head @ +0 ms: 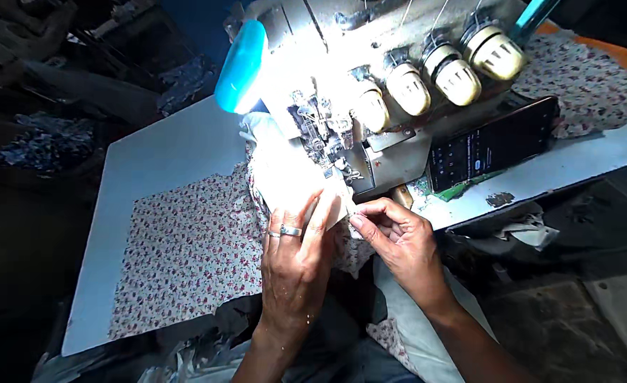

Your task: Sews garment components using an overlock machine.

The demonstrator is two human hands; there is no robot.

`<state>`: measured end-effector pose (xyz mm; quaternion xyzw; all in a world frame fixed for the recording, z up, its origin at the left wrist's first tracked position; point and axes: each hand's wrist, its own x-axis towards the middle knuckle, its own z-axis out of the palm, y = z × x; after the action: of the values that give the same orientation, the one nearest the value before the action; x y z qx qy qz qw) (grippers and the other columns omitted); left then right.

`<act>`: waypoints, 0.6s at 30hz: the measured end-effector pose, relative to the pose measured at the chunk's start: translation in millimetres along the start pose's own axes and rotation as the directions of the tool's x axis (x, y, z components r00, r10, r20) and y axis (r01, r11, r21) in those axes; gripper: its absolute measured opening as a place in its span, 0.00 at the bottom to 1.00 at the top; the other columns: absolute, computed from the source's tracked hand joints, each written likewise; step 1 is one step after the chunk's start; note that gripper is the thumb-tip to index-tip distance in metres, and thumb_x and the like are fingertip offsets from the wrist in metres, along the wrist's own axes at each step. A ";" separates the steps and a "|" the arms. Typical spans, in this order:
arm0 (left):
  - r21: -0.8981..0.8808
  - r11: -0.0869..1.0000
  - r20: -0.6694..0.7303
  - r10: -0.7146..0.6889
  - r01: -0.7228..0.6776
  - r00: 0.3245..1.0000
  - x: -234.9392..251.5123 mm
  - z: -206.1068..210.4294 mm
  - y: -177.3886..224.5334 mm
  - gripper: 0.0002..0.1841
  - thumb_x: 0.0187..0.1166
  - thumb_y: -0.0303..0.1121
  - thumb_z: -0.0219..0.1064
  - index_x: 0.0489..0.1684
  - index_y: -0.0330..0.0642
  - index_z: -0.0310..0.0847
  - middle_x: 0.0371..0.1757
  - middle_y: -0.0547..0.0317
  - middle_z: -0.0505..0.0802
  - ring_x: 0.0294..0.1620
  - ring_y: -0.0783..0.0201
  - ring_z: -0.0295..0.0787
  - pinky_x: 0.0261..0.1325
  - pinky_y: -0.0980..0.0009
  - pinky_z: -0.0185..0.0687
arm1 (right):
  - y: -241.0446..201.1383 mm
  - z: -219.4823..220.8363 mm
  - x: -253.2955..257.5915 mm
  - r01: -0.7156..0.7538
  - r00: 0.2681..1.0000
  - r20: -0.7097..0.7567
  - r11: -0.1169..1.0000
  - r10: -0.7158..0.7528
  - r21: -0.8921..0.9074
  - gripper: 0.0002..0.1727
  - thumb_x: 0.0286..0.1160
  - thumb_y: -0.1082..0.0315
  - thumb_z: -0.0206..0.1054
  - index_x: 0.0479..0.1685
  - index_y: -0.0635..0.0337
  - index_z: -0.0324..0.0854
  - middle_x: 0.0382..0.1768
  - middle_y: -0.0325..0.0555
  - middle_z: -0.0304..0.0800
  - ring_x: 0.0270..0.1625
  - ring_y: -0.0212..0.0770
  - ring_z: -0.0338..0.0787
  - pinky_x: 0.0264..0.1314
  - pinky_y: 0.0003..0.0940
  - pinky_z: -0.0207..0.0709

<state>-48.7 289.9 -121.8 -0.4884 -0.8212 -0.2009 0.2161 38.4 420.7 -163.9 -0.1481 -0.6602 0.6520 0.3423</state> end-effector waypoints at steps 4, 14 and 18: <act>-0.074 0.997 -0.099 0.013 -0.020 0.995 -0.5 9.3 -9.0 0.15 0.79 0.29 0.70 0.61 0.43 0.91 0.64 0.45 0.88 0.66 0.53 0.83 0.67 0.67 0.76 | -3.5 -0.4 1.5 -0.029 0.999 -0.012 0.999 0.030 0.034 0.06 0.72 0.73 0.74 0.45 0.59 0.87 0.38 0.37 0.93 0.38 0.26 0.92 0.43 0.19 0.88; -0.070 0.980 -0.201 0.169 -0.187 0.965 5.3 2.4 -9.3 0.07 0.80 0.29 0.70 0.44 0.43 0.96 0.51 0.54 0.98 0.46 0.62 0.94 0.49 0.69 0.80 | -10.1 -1.7 -2.1 -0.042 0.999 -0.018 0.997 0.044 0.060 0.14 0.73 0.76 0.72 0.56 0.58 0.81 0.40 0.38 0.94 0.41 0.27 0.94 0.47 0.21 0.89; -0.071 0.987 -0.180 0.126 -0.141 0.976 2.8 4.5 -8.6 0.05 0.77 0.30 0.73 0.42 0.45 0.96 0.46 0.54 0.95 0.47 0.59 0.86 0.48 0.67 0.75 | -10.9 -0.2 -4.4 -0.027 0.999 -0.024 0.998 0.028 0.052 0.17 0.72 0.76 0.72 0.59 0.59 0.80 0.40 0.38 0.95 0.40 0.27 0.94 0.46 0.20 0.89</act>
<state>-58.3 290.5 -124.9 -0.5316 -0.7553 -0.2622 0.2796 44.4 416.9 -154.6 -0.1563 -0.6369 0.6714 0.3453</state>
